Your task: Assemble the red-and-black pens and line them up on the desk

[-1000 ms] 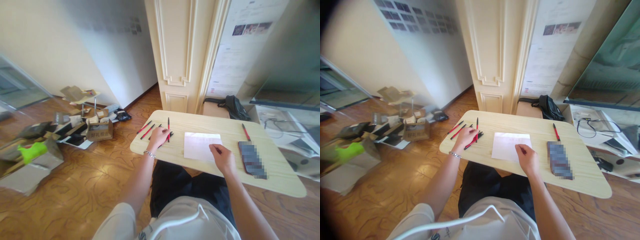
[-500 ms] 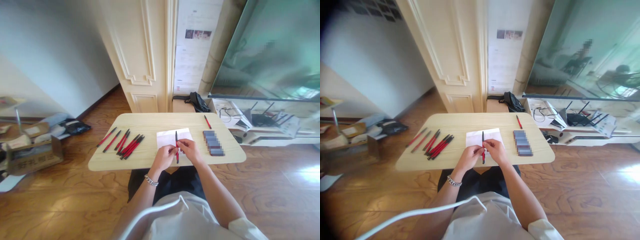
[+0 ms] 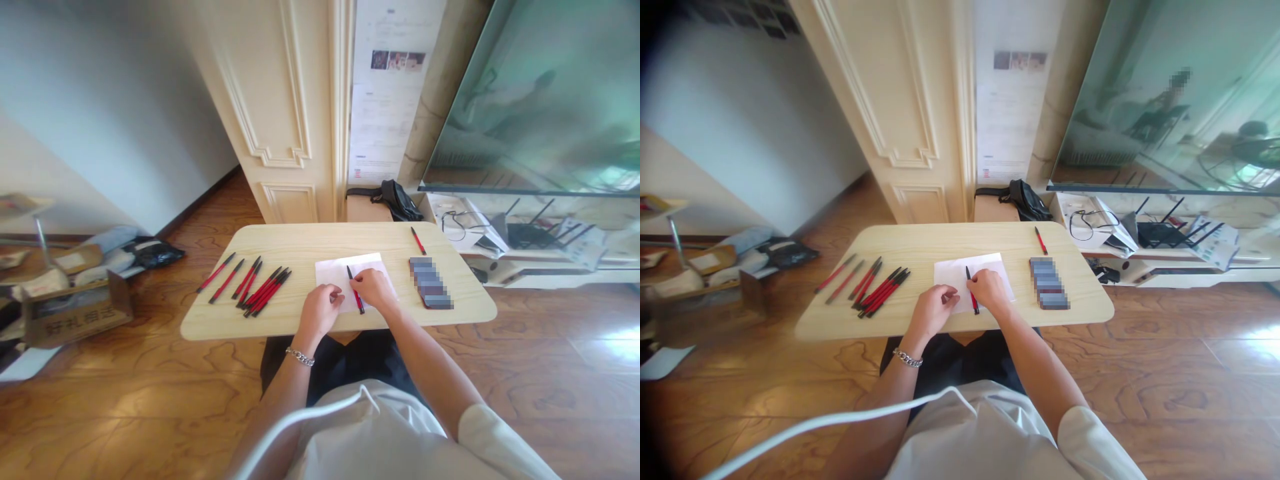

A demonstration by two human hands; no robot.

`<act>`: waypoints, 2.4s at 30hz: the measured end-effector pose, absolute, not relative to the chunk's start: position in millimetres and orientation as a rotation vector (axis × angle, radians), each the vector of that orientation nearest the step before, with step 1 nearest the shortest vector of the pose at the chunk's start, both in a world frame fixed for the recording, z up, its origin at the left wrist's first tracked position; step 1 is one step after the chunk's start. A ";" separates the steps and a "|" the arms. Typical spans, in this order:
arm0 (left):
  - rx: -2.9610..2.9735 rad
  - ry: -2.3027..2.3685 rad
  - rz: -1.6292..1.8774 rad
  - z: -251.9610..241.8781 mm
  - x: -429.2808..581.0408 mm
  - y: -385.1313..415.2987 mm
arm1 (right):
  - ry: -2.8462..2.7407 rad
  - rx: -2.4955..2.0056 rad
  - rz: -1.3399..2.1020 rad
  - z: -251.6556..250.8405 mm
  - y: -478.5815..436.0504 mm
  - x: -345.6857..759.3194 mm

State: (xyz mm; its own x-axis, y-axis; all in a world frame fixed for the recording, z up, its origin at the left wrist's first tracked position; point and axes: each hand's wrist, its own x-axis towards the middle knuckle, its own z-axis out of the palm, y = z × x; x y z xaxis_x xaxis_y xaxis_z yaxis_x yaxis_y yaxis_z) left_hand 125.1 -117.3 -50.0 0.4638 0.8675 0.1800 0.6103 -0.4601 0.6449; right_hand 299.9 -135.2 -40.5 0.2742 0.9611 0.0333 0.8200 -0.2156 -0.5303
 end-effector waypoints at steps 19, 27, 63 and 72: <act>2.366 1.201 0.711 -58.7 115.5 -110.9 | -1.379 -2.066 0.393 -49.3 -168.5 319.8; 2.294 1.210 0.780 -60.2 113.8 -113.5 | -1.562 -2.145 0.377 -44.1 -133.3 303.5; 1.153 0.844 1.072 -62.1 171.1 -144.9 | -0.958 -1.403 0.851 -37.9 -137.0 271.0; 0.734 0.673 0.911 -44.8 169.5 -151.0 | -0.764 -1.196 1.052 -35.6 -142.6 268.4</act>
State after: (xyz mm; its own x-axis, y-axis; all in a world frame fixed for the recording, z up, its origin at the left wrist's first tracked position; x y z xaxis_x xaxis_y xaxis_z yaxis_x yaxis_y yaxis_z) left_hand 169.5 -151.0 -44.8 0.4501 0.8702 -0.2003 -0.4469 0.4137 0.7931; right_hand 268.4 -142.6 -35.6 0.3527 0.9339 -0.0578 -0.2345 0.0284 -0.9717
